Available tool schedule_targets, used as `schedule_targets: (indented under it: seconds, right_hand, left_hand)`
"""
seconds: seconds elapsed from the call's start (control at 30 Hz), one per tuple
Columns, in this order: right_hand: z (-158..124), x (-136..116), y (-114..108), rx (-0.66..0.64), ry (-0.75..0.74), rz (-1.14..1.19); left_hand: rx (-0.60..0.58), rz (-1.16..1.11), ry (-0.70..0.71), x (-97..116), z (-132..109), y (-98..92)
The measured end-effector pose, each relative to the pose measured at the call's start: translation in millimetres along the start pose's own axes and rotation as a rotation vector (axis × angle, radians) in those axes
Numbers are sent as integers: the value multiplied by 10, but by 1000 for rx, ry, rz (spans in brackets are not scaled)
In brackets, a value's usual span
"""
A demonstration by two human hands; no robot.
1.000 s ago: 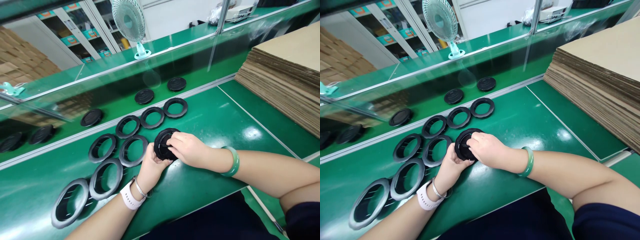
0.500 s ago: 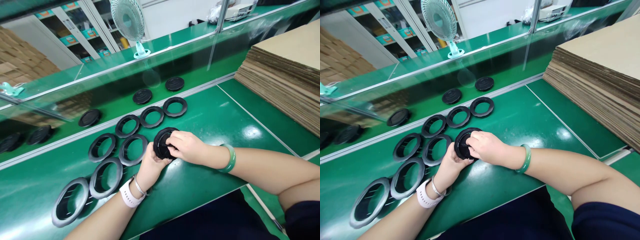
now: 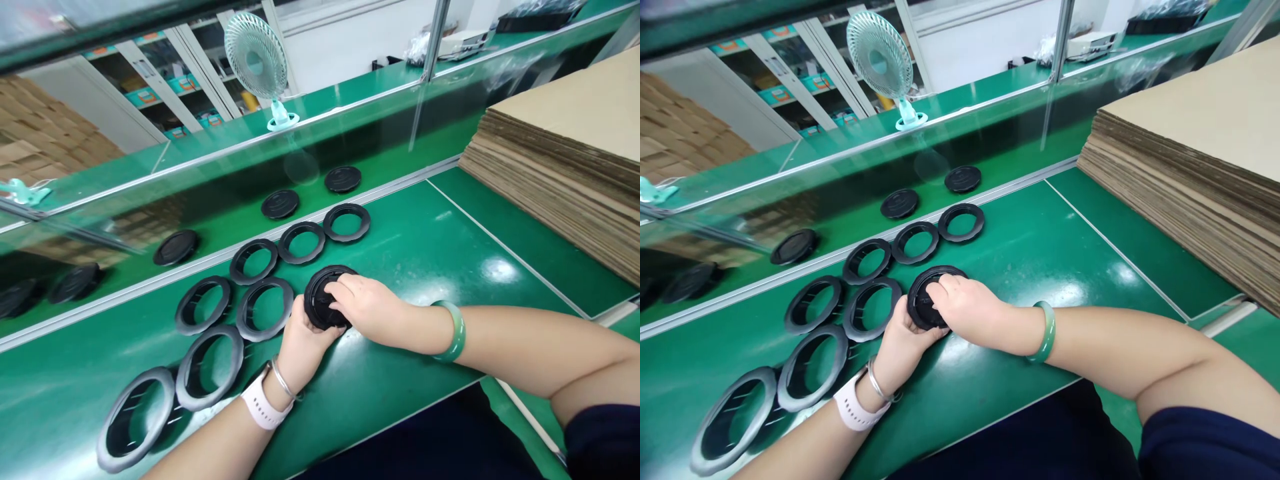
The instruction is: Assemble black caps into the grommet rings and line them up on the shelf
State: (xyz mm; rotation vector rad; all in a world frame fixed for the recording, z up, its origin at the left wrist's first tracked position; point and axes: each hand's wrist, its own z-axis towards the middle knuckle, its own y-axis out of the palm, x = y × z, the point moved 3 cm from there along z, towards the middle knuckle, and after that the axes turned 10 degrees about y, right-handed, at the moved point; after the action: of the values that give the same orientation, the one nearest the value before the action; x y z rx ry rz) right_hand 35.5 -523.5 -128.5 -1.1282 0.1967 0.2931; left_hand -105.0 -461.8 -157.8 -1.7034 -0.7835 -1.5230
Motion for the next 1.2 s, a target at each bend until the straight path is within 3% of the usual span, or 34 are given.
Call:
schedule_targets:
  seconds: [0.1, 0.33, 0.5, 0.63, 0.73, 0.8, 0.9, 1.2]
  right_hand:
    - [-18, -20, 16, 50, -26, -65]
    - [-21, -18, 119, 14, -66, -129]
    - [45, -6, -9, 96, -77, -11]
    - [98, 152, -137, 243, 122, 286]
    - [142, 346, 3, 55, 402, 522]
    - [158, 425, 124, -84, 510, 675]
    - [171, 458, 196, -105, 544, 784]
    - [139, 382, 207, -51, 612, 848]
  left_hand:
    - [4, 8, 16, -18, 7, -10]
    - [-19, -65, 54, -42, -5, 2]
    - [6, -71, 69, -40, 17, 2]
    - [51, -187, 77, -29, 37, -5]
    - [18, -169, 74, -16, 32, -19]
    - [-27, -114, 105, 9, 24, -36]
    - [-69, -51, 154, 55, 16, -63]
    - [-50, 145, 139, 74, 7, -79]
